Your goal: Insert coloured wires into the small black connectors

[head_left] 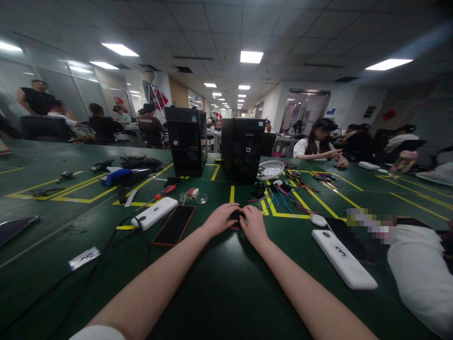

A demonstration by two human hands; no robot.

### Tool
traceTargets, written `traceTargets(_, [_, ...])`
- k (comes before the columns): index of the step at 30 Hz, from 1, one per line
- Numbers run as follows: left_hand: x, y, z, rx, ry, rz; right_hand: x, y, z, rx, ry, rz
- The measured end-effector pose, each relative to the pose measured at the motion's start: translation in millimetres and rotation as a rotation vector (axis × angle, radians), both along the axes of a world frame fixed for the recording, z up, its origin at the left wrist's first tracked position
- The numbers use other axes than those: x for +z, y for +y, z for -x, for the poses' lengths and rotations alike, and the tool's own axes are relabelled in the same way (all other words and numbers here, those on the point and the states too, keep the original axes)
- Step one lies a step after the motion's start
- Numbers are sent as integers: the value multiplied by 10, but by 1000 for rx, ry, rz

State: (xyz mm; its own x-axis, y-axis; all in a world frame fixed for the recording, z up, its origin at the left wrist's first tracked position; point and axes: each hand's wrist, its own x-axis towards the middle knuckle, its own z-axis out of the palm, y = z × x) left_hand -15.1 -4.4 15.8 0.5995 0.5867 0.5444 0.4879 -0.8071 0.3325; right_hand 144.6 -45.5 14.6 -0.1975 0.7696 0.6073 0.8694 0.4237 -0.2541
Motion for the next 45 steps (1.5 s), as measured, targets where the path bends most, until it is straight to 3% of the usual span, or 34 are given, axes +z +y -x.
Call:
traceTargets(9, [5,0,-26,-22,14,-15,20,14,1,-35,-36,-19])
traceTargets(15, [-70,117,98,69,-45,98,65,-19,9,-24,-4,-37])
traceTargets(21, [-119,178,165,192,-49,190,-3,-1,32,162,-36,86])
traceTargets(28, [-159,216,148,196,-29,212,25,-70,85,305,-196,172])
traceTargets(36, [-138,192,151,199,-25,249,148,-115,7,201,-368,269])
traceTargets(45, [-121,180,131,191,-31,249,36,-159,159,213,-403,236])
